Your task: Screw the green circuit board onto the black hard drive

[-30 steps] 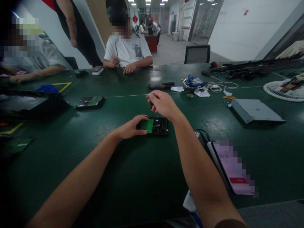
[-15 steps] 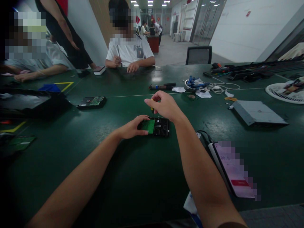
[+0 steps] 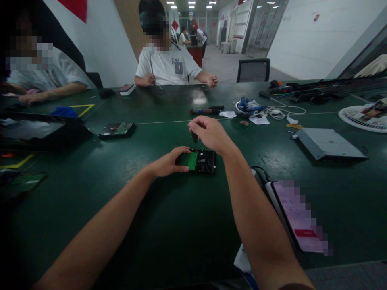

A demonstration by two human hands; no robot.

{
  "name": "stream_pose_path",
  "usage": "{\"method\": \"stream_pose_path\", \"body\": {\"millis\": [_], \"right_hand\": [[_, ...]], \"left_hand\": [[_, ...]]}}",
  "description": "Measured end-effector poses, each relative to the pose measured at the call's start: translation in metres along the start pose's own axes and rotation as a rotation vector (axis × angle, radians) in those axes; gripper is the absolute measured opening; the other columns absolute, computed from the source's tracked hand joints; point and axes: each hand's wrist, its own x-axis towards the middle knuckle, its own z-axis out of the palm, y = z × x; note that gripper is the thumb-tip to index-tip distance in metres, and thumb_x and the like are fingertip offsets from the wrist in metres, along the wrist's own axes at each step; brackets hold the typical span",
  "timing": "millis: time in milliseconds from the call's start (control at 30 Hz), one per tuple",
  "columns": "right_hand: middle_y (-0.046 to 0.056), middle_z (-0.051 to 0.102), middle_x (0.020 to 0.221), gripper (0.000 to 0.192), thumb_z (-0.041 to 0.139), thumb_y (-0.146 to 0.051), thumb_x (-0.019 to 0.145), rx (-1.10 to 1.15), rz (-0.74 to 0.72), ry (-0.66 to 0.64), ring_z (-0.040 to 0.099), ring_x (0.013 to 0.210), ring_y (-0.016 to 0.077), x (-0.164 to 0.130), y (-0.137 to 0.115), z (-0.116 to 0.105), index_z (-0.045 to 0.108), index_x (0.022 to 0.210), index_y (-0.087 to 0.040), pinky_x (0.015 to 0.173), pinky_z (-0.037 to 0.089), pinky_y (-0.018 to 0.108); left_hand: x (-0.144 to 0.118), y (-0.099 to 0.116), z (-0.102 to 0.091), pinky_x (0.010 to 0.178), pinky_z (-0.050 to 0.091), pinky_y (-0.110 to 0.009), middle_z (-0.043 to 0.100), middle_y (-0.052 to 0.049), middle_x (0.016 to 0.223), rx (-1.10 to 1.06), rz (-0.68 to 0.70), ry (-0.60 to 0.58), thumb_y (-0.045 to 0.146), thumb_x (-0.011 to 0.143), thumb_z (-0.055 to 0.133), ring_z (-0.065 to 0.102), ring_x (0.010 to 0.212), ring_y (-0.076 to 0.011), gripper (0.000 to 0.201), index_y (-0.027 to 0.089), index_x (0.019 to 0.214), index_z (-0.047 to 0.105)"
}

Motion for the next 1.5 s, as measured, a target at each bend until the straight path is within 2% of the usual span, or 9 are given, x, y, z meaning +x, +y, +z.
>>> {"method": "stream_pose_path", "body": {"millis": [133, 467, 667, 800, 933, 1133, 1267, 1400, 1500], "right_hand": [[0.005, 0.07, 0.089, 0.028, 0.071, -0.047, 0.092, -0.07, -0.004, 0.044, 0.06, 0.072, 0.0155, -0.001, -0.001, 0.0, 0.065, 0.096, -0.02, 0.064, 0.047, 0.031], [0.005, 0.071, 0.086, 0.036, 0.068, -0.057, 0.093, -0.073, 0.026, -0.009, 0.065, 0.065, 0.0146, -0.004, -0.003, 0.004, 0.066, 0.098, -0.021, 0.055, 0.049, 0.029], [0.004, 0.071, 0.09, 0.038, 0.063, -0.06, 0.095, -0.098, -0.037, 0.142, 0.063, 0.067, 0.0133, -0.004, -0.012, 0.005, 0.065, 0.098, -0.022, 0.061, 0.05, 0.029], [0.005, 0.069, 0.099, 0.046, 0.06, -0.068, 0.093, -0.061, -0.101, 0.346, 0.064, 0.081, 0.0169, -0.004, -0.019, -0.002, 0.066, 0.105, -0.024, 0.063, 0.048, 0.028], [0.004, 0.065, 0.092, 0.047, 0.059, -0.07, 0.093, -0.072, -0.158, 0.438, 0.062, 0.087, 0.0198, 0.0, -0.009, -0.013, 0.068, 0.098, -0.023, 0.068, 0.047, 0.031], [0.003, 0.065, 0.087, 0.041, 0.054, -0.063, 0.099, -0.1, -0.124, 0.411, 0.063, 0.074, 0.0178, 0.008, 0.023, -0.023, 0.067, 0.102, -0.024, 0.068, 0.05, 0.032], [0.007, 0.071, 0.089, 0.036, 0.048, -0.049, 0.103, -0.372, 0.08, 0.306, 0.064, 0.073, 0.0201, 0.011, 0.046, -0.025, 0.071, 0.098, -0.022, 0.069, 0.049, 0.036], [0.013, 0.075, 0.1, 0.033, 0.068, -0.052, 0.09, -0.701, 0.235, 0.047, 0.068, 0.094, 0.03, 0.013, 0.065, -0.02, 0.075, 0.088, -0.02, 0.081, 0.051, 0.041], [0.013, 0.076, 0.105, 0.02, 0.076, -0.039, 0.085, -0.789, 0.287, -0.091, 0.07, 0.098, 0.0299, 0.014, 0.076, -0.012, 0.078, 0.092, -0.02, 0.085, 0.052, 0.04]], "left_hand": [[0.0, 0.0, 0.0, 0.116, 0.038, -0.054, 0.048, -0.012, 0.152, 0.001, -0.004, -0.001, 0.046, 0.081, 0.08, 0.047, 0.137, -0.0337, 0.074, 0.027, 0.145, 0.049], [-0.001, 0.004, -0.001, 0.116, 0.038, -0.057, 0.049, -0.011, 0.152, -0.006, -0.013, 0.005, 0.047, 0.079, 0.079, 0.049, 0.137, -0.0343, 0.072, 0.03, 0.143, 0.051], [0.0, 0.004, 0.0, 0.116, 0.039, -0.058, 0.051, -0.011, 0.151, 0.0, 0.006, 0.015, 0.046, 0.079, 0.079, 0.05, 0.136, -0.0342, 0.072, 0.03, 0.143, 0.051], [0.0, 0.002, 0.0, 0.118, 0.037, -0.056, 0.049, -0.011, 0.154, 0.016, 0.007, 0.02, 0.047, 0.079, 0.08, 0.048, 0.139, -0.0345, 0.073, 0.029, 0.143, 0.051], [-0.001, 0.002, -0.001, 0.117, 0.038, -0.058, 0.047, -0.013, 0.154, 0.023, -0.011, -0.002, 0.049, 0.081, 0.078, 0.047, 0.14, -0.0345, 0.073, 0.028, 0.145, 0.05], [-0.011, 0.01, -0.002, 0.119, 0.038, -0.057, 0.046, -0.013, 0.155, 0.01, 0.013, -0.018, 0.05, 0.082, 0.078, 0.046, 0.143, -0.0344, 0.074, 0.028, 0.146, 0.05], [-0.035, 0.016, -0.003, 0.12, 0.039, -0.055, 0.042, -0.013, 0.158, 0.031, -0.017, -0.002, 0.052, 0.083, 0.077, 0.043, 0.146, -0.0347, 0.075, 0.027, 0.148, 0.048], [-0.065, 0.02, -0.007, 0.12, 0.04, -0.059, 0.043, -0.013, 0.158, 0.097, -0.065, 0.079, 0.057, 0.087, 0.072, 0.042, 0.147, -0.0365, 0.071, 0.028, 0.148, 0.048], [-0.08, 0.016, -0.013, 0.119, 0.041, -0.059, 0.043, -0.012, 0.159, 0.137, -0.119, 0.108, 0.058, 0.088, 0.07, 0.042, 0.147, -0.0364, 0.071, 0.028, 0.148, 0.047]]}}
